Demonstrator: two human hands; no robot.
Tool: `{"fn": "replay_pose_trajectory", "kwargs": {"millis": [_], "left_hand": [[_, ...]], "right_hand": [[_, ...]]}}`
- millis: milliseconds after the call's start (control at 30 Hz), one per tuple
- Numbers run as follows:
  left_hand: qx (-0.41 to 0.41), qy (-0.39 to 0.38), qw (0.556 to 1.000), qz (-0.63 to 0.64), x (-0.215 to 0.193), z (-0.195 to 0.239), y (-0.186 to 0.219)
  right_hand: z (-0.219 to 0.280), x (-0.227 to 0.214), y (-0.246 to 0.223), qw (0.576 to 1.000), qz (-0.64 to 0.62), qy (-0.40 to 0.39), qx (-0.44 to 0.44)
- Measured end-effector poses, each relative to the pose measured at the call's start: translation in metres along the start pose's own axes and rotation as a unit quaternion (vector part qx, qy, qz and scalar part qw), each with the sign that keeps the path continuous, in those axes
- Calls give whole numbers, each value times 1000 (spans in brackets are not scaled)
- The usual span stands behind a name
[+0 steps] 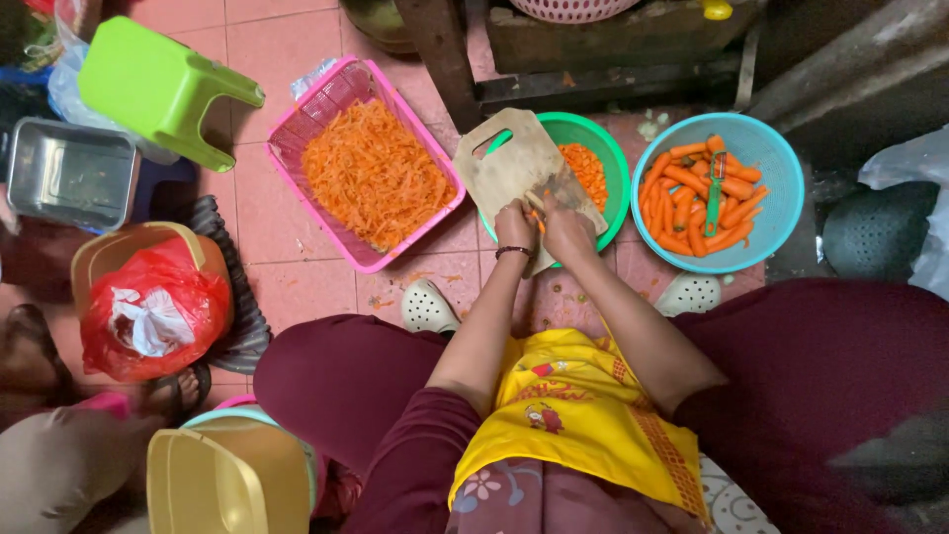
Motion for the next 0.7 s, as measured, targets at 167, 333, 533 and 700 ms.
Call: {"fn": "replay_pose_trajectory", "kwargs": {"millis": [167,333,533,700], "left_hand": [[10,2,1000,-10,4,-6,0],[25,11,999,-18,-3,0,3],[50,29,997,57,-26,18,19],[206,89,974,21,-58,33,49]], "right_hand": [[17,-3,-6,1000,-1,16,-1],[18,-5,2,999,-25,22,4],[24,-27,21,991,-121,40,43],[-5,-19,48,992,-102,56,48]]}}
Point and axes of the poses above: each hand's wrist, its own z-axis away from the middle knuckle, its own x-axis out of the palm, y = z × x, the point moved 4 cm from there along -z, towards the middle knuckle, and after that the axes turned 9 degrees about x, right-handed, at the moved point
